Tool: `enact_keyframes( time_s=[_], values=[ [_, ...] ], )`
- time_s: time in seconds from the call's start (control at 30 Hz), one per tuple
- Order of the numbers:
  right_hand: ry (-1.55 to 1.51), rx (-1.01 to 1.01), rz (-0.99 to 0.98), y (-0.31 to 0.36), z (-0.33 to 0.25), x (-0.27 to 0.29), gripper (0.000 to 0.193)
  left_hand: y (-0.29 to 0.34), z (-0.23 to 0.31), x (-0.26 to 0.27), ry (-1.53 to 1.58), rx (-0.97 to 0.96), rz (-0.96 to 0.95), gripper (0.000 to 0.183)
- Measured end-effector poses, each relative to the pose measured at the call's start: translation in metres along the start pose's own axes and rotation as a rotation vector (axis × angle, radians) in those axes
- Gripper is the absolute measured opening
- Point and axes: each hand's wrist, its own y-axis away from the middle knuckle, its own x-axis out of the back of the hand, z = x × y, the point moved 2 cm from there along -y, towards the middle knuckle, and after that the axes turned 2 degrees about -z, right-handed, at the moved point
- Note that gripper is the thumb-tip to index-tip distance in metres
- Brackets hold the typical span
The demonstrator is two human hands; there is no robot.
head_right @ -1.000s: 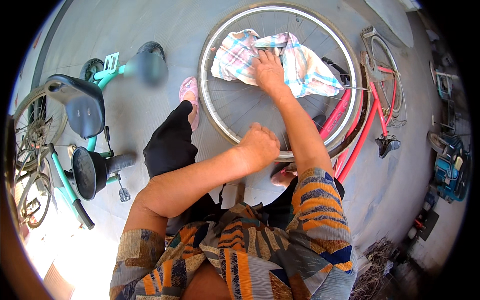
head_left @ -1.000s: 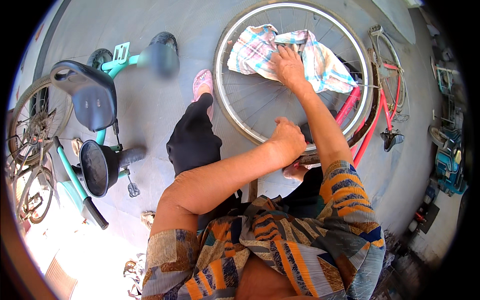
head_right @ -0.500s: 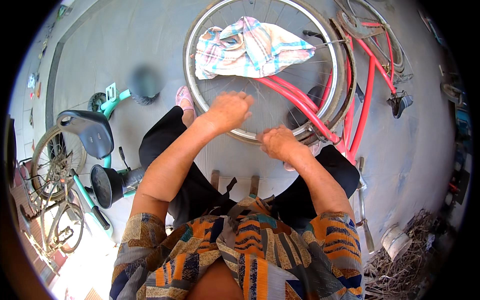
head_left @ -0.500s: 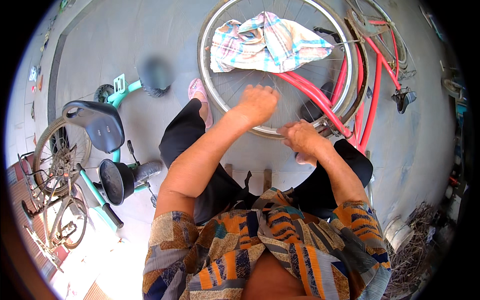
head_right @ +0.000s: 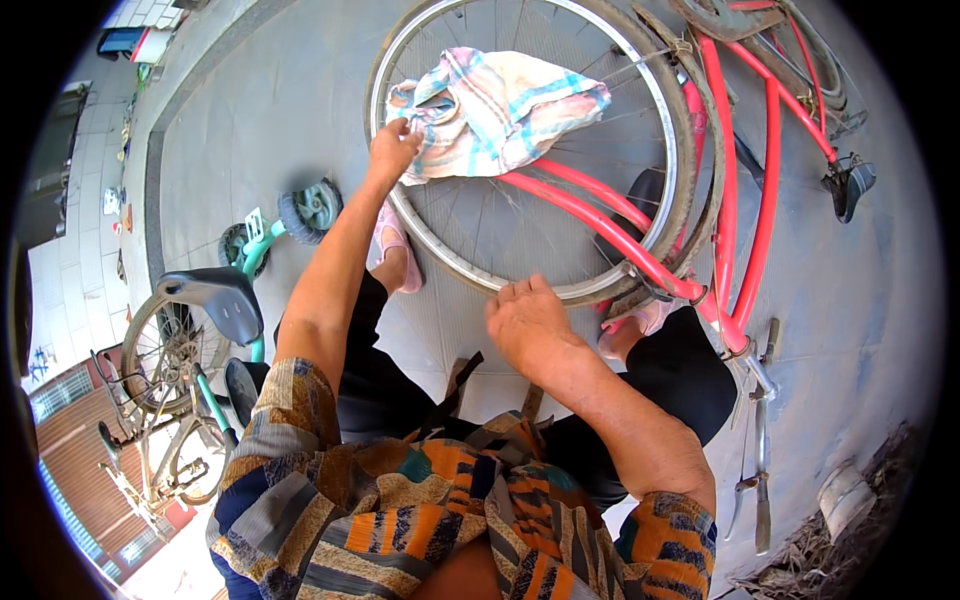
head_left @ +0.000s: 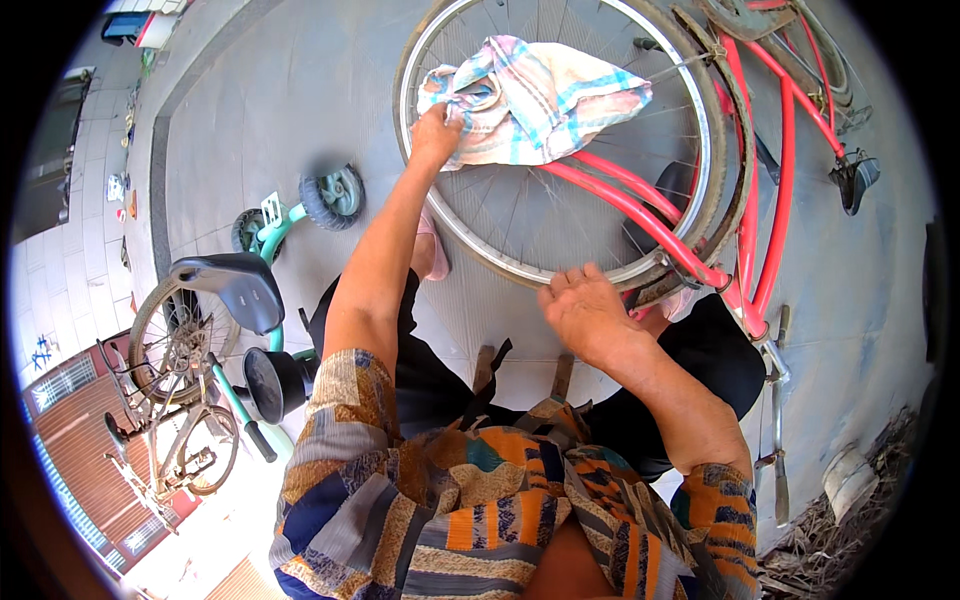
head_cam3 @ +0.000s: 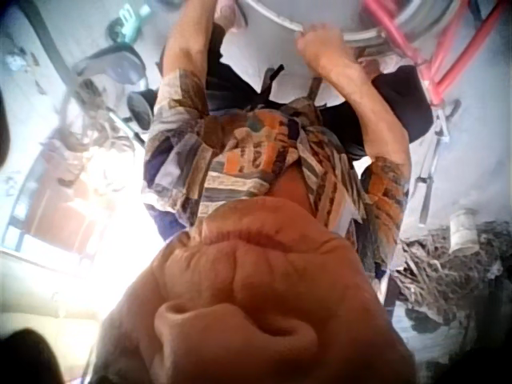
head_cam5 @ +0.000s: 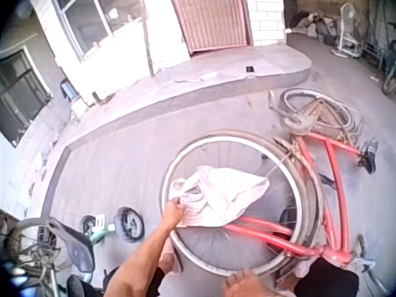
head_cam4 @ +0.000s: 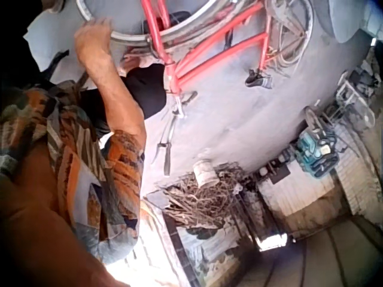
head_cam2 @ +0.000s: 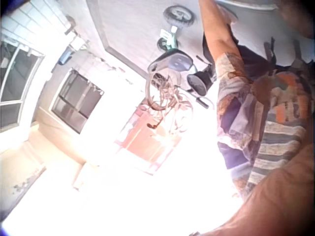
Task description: The person wipes the wheels and frame of a red bicycle using a cloth while sitting on a stool.
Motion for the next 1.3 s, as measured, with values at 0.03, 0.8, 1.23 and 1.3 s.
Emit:
enact_keyframes(
  time_s=[0.03, 0.8, 1.23, 1.3],
  values=[
    [-0.024, -0.004, -0.017, 0.002, 0.000, -0.001, 0.016, -0.012, -0.004, -0.002, 0.001, 0.064, -0.005, 0.047],
    [-0.080, -0.015, -0.174, -0.011, 0.008, -0.004, 0.028, -0.102, -0.058, 0.062, 0.382, 0.072, 0.435, 0.077],
    [-0.078, -0.028, -0.067, -0.013, 0.006, 0.007, 0.024, -0.068, -0.028, -0.065, -0.009, 0.374, 0.377, 0.049],
    [-0.109, -0.044, -0.021, -0.010, 0.008, 0.007, 0.023, -0.084, -0.032, -0.052, 0.113, 0.432, 0.348, 0.048]
  ],
)
